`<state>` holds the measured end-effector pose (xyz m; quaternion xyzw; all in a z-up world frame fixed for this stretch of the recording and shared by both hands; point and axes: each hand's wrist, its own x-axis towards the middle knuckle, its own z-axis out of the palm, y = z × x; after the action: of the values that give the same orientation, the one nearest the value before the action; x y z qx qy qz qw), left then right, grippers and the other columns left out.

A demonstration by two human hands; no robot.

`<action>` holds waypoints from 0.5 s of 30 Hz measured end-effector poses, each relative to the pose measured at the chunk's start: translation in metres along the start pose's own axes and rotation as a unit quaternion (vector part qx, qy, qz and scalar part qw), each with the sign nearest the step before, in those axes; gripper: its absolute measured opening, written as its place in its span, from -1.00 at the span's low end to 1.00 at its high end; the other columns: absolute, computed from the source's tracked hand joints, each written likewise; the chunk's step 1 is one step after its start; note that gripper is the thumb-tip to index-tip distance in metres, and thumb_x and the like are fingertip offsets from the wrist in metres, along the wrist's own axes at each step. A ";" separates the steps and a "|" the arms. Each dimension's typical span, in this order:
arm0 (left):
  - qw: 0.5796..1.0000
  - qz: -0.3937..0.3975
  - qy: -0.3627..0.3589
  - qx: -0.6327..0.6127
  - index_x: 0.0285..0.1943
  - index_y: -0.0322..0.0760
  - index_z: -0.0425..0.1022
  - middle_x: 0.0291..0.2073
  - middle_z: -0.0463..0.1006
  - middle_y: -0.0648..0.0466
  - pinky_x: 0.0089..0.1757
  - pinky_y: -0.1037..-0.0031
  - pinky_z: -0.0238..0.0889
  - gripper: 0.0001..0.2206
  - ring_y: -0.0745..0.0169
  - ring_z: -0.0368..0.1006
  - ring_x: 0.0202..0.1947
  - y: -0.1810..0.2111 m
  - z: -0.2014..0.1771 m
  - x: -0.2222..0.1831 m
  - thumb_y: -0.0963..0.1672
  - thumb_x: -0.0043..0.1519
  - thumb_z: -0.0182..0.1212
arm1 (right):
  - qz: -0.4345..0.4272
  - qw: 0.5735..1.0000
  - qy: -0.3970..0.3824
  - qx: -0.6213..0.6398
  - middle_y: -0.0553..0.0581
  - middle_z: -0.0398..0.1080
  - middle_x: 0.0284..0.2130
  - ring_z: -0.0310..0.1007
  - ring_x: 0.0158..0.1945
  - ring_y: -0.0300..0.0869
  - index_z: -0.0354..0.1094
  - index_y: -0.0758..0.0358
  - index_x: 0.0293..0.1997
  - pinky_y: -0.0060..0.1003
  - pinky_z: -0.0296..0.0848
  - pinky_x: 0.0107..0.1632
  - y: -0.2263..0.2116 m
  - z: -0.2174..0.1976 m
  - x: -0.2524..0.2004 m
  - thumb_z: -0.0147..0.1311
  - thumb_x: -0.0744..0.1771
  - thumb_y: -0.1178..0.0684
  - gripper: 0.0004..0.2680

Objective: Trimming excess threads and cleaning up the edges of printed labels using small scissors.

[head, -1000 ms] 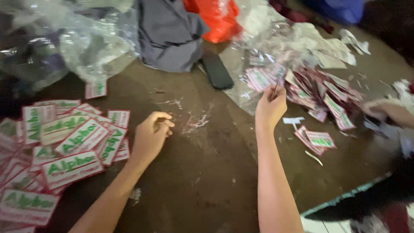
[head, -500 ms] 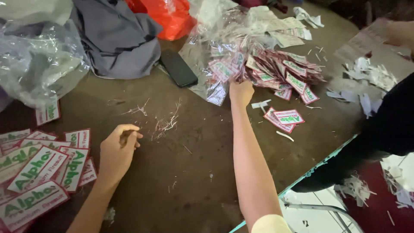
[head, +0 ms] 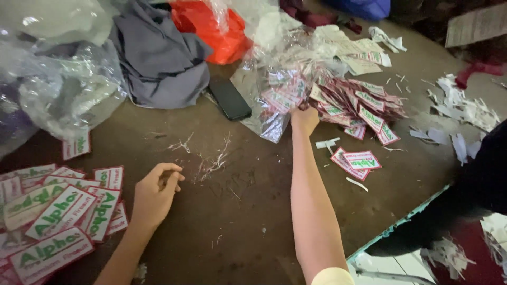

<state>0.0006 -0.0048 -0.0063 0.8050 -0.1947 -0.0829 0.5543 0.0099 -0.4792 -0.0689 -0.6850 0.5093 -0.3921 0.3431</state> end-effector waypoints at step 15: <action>0.997 0.060 -0.001 -0.049 -0.10 -0.22 0.53 -0.28 0.70 -0.06 -0.33 0.40 0.45 -0.80 0.14 0.63 -0.36 -0.008 -0.009 -0.004 -0.05 0.29 0.08 | -0.129 0.932 -0.094 -0.325 0.71 0.45 0.04 0.45 0.05 0.55 0.45 0.62 0.21 0.29 0.36 0.00 0.016 -0.143 0.044 0.10 0.30 -0.24 -0.44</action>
<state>0.0020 0.0068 -0.0104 0.7637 -0.2385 -0.0595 0.5970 -0.1162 -0.5358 -0.0094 -0.8526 0.4817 -0.1796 0.0944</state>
